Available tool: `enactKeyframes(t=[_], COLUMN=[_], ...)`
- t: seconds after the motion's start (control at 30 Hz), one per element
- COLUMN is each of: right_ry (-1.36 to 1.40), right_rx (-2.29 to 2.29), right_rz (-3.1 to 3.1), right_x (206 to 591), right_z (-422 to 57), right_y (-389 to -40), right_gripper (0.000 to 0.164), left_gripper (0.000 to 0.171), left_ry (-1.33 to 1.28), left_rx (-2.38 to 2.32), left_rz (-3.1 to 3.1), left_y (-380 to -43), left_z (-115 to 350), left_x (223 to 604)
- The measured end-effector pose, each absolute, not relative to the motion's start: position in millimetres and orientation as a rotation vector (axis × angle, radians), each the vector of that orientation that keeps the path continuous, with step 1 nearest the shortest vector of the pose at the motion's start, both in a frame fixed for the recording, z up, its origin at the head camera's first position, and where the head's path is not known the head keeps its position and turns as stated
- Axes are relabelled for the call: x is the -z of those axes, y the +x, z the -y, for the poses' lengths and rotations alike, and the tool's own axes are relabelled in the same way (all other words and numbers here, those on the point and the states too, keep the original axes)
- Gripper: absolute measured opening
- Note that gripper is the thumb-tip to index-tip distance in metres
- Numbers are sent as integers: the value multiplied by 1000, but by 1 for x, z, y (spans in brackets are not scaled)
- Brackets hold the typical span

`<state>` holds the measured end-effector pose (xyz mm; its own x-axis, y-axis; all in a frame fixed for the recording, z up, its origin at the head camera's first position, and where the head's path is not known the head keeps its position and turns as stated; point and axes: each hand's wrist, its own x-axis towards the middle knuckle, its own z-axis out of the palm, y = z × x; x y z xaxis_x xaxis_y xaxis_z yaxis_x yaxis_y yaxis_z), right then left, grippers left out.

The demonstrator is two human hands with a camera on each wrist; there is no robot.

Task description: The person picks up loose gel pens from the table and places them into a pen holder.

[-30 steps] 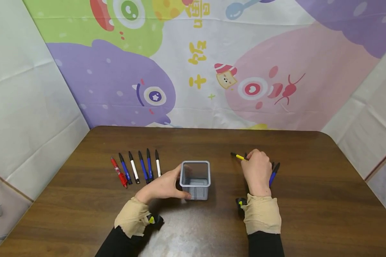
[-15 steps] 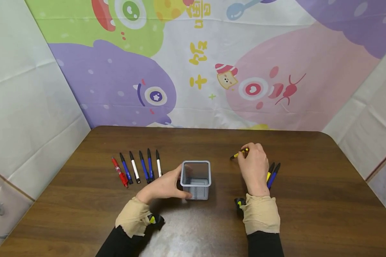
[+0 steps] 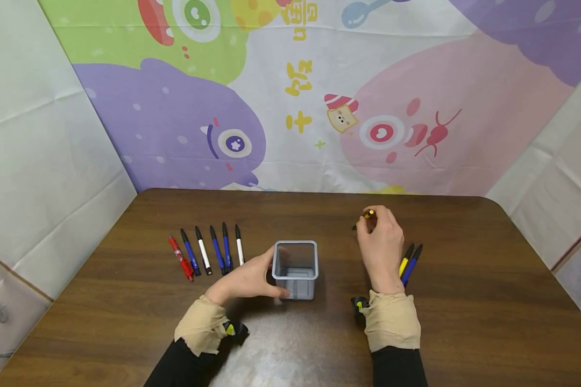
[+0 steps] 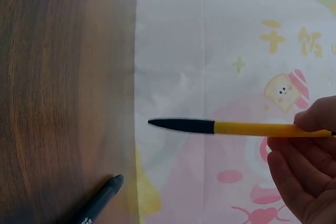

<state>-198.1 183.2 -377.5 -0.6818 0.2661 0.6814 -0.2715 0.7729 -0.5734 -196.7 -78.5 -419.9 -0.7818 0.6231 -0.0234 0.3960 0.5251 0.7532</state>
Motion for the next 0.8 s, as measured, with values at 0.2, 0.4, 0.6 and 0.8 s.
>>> enactKeyframes(t=[0.2,0.4,0.6,0.8], right_ry=[25,2,3,24], right_rx=[-877,-923,-914,-935], right_rz=[2144,2035,1964,1933], right_x=[374,371,368,365], right_z=[-181,-178,-176,-173], right_y=[-197,-194,-193,-191], right_gripper=[24,43,40,37], left_gripper=[74,74,75,75], left_ry=[845,847,849,847], left_rx=[-1112,-1119,-1116,-1116], left_rz=[-2477,-2470,-2464,-2464], left_y=[-197,-196,-196,-197], left_z=[78,78,78,78], left_x=[420,420,420,420])
